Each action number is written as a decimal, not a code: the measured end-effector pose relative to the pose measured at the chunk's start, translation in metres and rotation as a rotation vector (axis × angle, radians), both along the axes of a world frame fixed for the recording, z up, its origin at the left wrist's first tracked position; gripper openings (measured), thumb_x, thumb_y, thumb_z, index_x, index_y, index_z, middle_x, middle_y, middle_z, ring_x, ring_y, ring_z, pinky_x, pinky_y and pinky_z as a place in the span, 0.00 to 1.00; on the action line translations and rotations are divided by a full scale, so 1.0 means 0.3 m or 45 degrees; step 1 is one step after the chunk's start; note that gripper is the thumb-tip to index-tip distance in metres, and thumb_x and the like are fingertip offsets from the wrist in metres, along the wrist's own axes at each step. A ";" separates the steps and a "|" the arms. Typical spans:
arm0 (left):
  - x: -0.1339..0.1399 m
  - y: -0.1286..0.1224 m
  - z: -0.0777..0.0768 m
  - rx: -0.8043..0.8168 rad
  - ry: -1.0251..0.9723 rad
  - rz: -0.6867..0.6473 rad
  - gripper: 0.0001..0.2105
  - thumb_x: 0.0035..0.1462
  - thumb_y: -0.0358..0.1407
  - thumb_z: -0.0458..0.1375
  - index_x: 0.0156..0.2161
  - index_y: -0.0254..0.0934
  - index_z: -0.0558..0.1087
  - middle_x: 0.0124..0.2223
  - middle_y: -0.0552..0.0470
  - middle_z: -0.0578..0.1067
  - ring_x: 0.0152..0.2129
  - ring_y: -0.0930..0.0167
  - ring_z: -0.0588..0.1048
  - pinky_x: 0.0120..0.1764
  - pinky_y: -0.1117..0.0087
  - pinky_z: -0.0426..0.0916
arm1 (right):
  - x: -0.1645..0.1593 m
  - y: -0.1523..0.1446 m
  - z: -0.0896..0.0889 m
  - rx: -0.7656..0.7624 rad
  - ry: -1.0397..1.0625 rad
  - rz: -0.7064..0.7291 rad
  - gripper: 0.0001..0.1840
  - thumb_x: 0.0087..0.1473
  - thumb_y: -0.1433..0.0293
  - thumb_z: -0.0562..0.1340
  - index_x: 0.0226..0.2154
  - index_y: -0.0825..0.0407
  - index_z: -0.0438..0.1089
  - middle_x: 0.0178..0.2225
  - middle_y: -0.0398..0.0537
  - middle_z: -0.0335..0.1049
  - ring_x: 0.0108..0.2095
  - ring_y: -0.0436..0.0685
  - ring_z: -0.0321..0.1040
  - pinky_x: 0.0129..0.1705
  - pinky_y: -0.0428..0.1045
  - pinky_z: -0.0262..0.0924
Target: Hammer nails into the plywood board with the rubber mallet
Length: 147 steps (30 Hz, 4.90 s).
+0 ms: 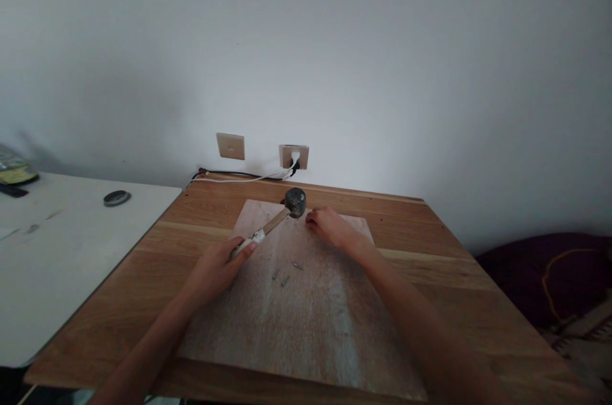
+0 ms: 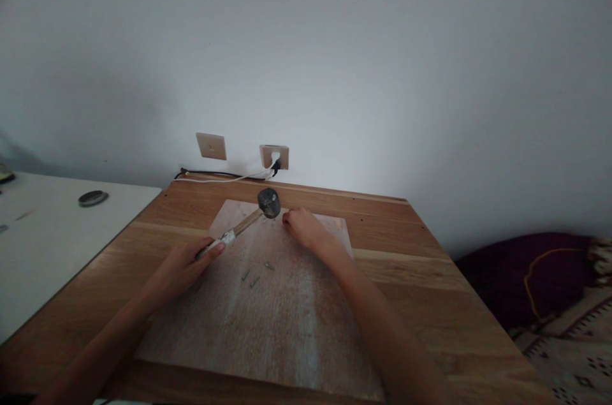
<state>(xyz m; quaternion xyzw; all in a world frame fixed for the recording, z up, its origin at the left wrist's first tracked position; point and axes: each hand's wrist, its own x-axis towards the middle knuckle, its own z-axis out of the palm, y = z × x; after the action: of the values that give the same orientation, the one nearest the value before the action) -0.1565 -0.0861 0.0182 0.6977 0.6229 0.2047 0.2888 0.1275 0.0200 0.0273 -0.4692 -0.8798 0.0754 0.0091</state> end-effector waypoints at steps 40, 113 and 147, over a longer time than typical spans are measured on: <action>0.054 0.061 -0.025 0.088 -0.064 -0.026 0.26 0.63 0.58 0.43 0.33 0.39 0.72 0.27 0.50 0.75 0.28 0.63 0.75 0.34 0.66 0.65 | 0.032 -0.014 -0.099 0.047 0.442 -0.175 0.11 0.62 0.76 0.63 0.41 0.54 0.82 0.41 0.56 0.82 0.41 0.59 0.78 0.47 0.49 0.66; 0.079 0.040 -0.033 0.025 0.097 -0.080 0.24 0.65 0.55 0.44 0.36 0.40 0.73 0.34 0.45 0.80 0.35 0.57 0.79 0.37 0.65 0.65 | 0.138 -0.077 -0.172 0.246 0.756 -0.252 0.12 0.63 0.74 0.61 0.42 0.49 0.80 0.44 0.50 0.80 0.44 0.57 0.76 0.52 0.52 0.67; 0.134 0.052 -0.043 0.064 0.222 -0.182 0.23 0.68 0.52 0.43 0.40 0.39 0.73 0.39 0.41 0.82 0.39 0.56 0.80 0.41 0.63 0.66 | -0.081 -0.405 0.033 0.295 0.096 0.607 0.07 0.65 0.76 0.61 0.43 0.54 0.74 0.42 0.50 0.74 0.44 0.58 0.71 0.44 0.50 0.67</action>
<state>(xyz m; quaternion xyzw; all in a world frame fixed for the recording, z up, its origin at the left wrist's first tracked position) -0.1163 -0.0706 0.0053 0.7624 0.5891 0.1376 0.2298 0.1031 -0.1016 0.0373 -0.2413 -0.9673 -0.0082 0.0775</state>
